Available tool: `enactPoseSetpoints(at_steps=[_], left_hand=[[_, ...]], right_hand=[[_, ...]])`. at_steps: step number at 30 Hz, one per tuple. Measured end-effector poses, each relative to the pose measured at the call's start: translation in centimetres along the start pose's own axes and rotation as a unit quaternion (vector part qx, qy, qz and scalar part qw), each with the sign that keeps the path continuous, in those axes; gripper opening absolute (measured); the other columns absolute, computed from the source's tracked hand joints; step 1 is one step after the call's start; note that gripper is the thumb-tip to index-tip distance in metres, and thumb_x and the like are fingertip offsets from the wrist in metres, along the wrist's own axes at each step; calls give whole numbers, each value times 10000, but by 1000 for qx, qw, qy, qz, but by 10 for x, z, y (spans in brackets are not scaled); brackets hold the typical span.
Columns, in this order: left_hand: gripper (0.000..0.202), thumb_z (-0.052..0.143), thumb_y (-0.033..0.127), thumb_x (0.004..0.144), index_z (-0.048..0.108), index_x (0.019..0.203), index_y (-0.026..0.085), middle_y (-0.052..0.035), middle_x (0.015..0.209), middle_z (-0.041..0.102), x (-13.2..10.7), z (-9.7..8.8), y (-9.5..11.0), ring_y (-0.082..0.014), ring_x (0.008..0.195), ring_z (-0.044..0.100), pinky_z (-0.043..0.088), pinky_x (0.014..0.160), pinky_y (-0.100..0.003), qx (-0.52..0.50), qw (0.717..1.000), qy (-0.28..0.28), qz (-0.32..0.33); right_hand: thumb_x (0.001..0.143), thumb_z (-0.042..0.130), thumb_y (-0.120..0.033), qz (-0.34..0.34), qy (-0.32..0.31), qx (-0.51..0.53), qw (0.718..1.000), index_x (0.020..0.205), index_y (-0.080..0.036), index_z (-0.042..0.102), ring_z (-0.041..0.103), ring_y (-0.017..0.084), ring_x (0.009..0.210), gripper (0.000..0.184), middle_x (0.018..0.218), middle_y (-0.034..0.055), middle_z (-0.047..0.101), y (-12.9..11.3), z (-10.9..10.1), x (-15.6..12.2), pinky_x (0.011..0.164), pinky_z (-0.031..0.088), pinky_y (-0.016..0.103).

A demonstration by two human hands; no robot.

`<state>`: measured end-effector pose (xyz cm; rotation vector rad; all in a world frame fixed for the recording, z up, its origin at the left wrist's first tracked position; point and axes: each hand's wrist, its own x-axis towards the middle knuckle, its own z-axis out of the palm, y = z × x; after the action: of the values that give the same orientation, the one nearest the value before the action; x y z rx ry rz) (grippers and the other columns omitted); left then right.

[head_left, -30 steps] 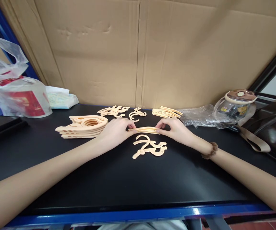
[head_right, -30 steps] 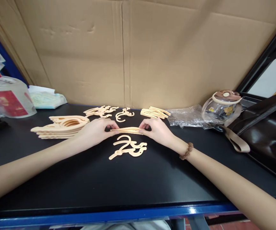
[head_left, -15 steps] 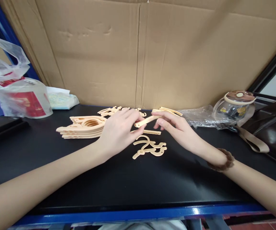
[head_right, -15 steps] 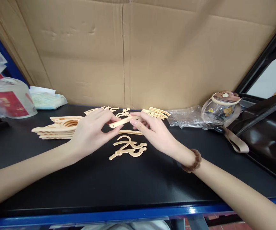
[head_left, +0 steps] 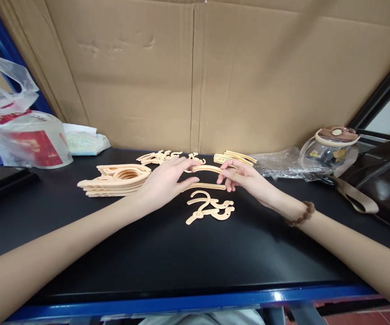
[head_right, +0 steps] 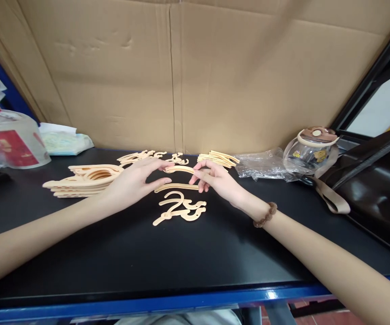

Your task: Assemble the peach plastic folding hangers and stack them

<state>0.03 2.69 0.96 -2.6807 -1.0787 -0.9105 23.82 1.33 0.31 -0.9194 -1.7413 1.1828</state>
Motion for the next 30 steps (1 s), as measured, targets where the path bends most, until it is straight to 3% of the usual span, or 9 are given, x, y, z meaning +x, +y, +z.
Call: enactPoseSetpoints(at_steps=[5,8,11,16,26,30], left_hand=[[183,517,324,884,639,934,197,-24,918,690,2,-5,-3,-196,896,614,458,794,-313,-3,998,-17,-55],[152,544,309,820,646,869,207,-15,874,701,2,-8,-1,-201,841,630,459,738,-307,14,991,-42,-124],[140,555,316,771,638,831,220,-3,880,707,2,-9,-2,-208,832,641,457,712,-307,1,981,-93,-172],[161,554,345,739,627,814,223,-10,878,697,0,-7,-8,-198,774,635,447,635,-289,-29,968,-152,-197],[260,566,345,722,629,950,237,4,852,686,-2,-4,-9,-173,719,624,422,577,-262,-43,965,-172,-193],[219,538,369,771,650,917,250,2,864,695,-2,-6,-1,-184,712,624,408,563,-272,-8,967,-175,-186]], right_hand=[[846,592,-376,-45,24,-156,987,1019,-190,502,556,120,597,269,726,-6,650,7,-4,2,608,435,274],[837,607,-378,-75,67,-304,947,1005,-180,617,560,142,649,260,771,19,675,9,-8,3,634,434,293],[878,561,-373,-89,68,-396,911,919,-194,700,558,148,677,231,851,33,700,10,-10,3,641,422,299],[868,596,-339,-106,50,-414,903,871,-199,709,561,153,747,180,844,23,682,12,-7,2,682,427,294],[874,595,-357,-103,20,-439,892,875,-207,683,544,142,725,174,829,17,639,20,-8,4,660,431,280],[882,585,-370,-139,42,-467,872,1067,-211,625,582,160,775,247,965,42,642,14,-8,4,716,471,311]])
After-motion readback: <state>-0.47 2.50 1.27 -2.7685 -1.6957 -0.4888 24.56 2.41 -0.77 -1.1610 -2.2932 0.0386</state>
